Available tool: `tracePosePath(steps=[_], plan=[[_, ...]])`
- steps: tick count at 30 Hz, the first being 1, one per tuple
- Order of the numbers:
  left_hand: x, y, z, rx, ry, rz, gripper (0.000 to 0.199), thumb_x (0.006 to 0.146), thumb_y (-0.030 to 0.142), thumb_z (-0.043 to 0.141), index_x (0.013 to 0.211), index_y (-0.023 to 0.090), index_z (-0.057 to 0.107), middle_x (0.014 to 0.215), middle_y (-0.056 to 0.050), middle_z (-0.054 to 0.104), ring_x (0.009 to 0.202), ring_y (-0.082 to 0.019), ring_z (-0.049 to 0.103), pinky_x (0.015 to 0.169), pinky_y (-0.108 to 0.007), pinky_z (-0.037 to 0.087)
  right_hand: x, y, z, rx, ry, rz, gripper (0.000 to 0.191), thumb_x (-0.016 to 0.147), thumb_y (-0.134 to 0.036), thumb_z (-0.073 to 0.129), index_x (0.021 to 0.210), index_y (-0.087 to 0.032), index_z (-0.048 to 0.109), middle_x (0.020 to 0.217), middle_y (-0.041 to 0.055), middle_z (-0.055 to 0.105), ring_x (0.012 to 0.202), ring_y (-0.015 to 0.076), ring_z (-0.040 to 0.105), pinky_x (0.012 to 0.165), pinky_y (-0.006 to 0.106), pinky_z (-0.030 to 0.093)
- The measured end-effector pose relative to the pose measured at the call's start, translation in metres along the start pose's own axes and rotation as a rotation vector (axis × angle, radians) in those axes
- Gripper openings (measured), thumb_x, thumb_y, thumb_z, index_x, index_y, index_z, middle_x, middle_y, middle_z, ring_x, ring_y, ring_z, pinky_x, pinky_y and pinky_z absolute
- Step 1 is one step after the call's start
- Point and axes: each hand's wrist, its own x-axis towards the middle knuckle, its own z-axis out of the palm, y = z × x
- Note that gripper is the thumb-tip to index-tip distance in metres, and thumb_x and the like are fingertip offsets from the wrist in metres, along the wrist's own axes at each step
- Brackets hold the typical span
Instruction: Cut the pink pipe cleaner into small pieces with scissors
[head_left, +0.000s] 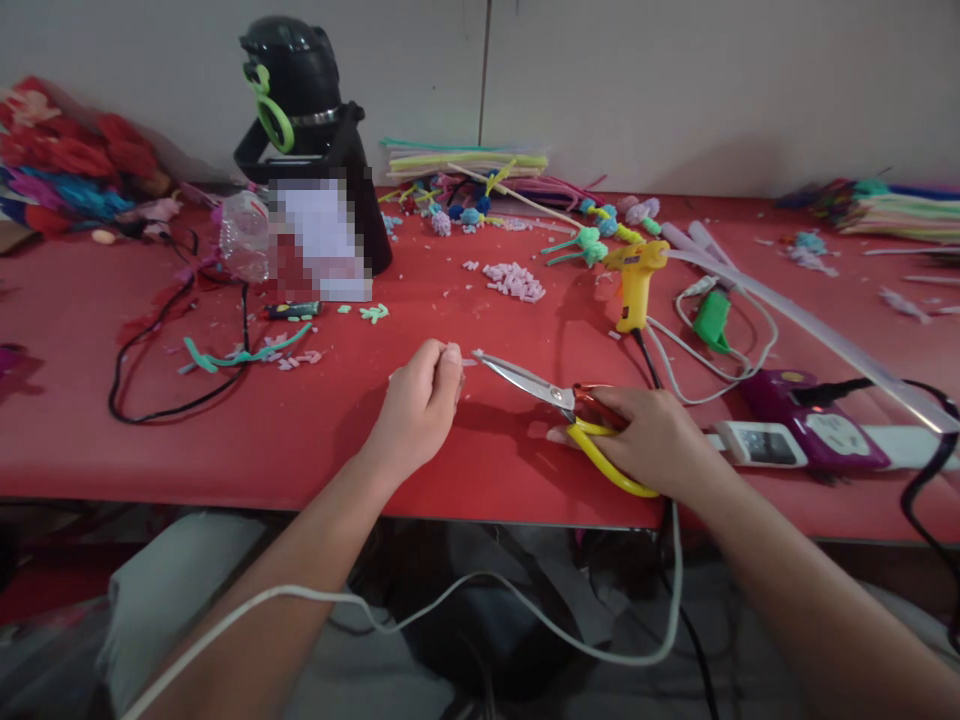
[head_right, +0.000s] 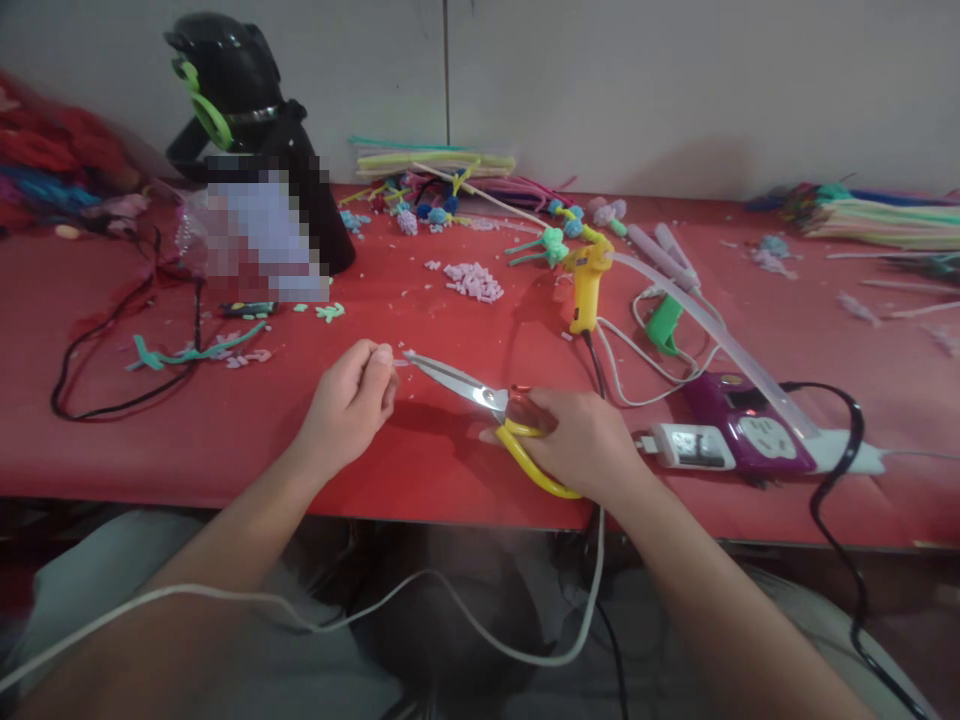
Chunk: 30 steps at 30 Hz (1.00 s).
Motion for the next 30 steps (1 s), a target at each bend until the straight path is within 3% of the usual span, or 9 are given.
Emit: tracePosePath(steps=[5, 21, 30], plan=[[-0.0002, -0.0015, 0.0, 0.007, 0.004, 0.015, 0.038, 0.103, 0.045, 0.034, 0.072, 0.022, 0.036, 0.061, 0.003, 0.044, 0.05, -0.01, 0.045, 0.049, -0.026, 0.037, -0.0024, 0.0049, 0.0015, 0.018, -0.013, -0.036, 0.06, 0.07, -0.08, 0.063, 0.063, -0.022, 0.05, 0.054, -0.0037, 0.042, 0.053, 0.011, 0.034, 0.048, 0.025, 0.028], [-0.0006, -0.0037, 0.0022, -0.058, -0.002, 0.009, 0.038, 0.102, 0.046, 0.036, 0.074, 0.023, 0.032, 0.062, 0.003, 0.035, 0.052, -0.011, 0.035, 0.047, -0.026, 0.033, 0.0002, 0.0045, 0.0004, -0.017, -0.026, -0.026, 0.065, 0.067, -0.083, 0.062, 0.059, -0.022, 0.04, 0.052, -0.0037, 0.041, 0.051, 0.01, 0.033, 0.047, 0.025, 0.025], [0.0005, -0.0004, 0.0001, -0.036, -0.029, 0.027, 0.037, 0.103, 0.046, 0.035, 0.074, 0.023, 0.036, 0.063, 0.003, 0.044, 0.052, -0.01, 0.041, 0.049, -0.026, 0.037, 0.0029, 0.0033, -0.0007, -0.001, -0.012, -0.027, 0.071, 0.064, -0.088, 0.058, 0.055, -0.021, 0.038, 0.05, -0.0037, 0.038, 0.049, 0.0093, 0.031, 0.045, 0.025, 0.023]])
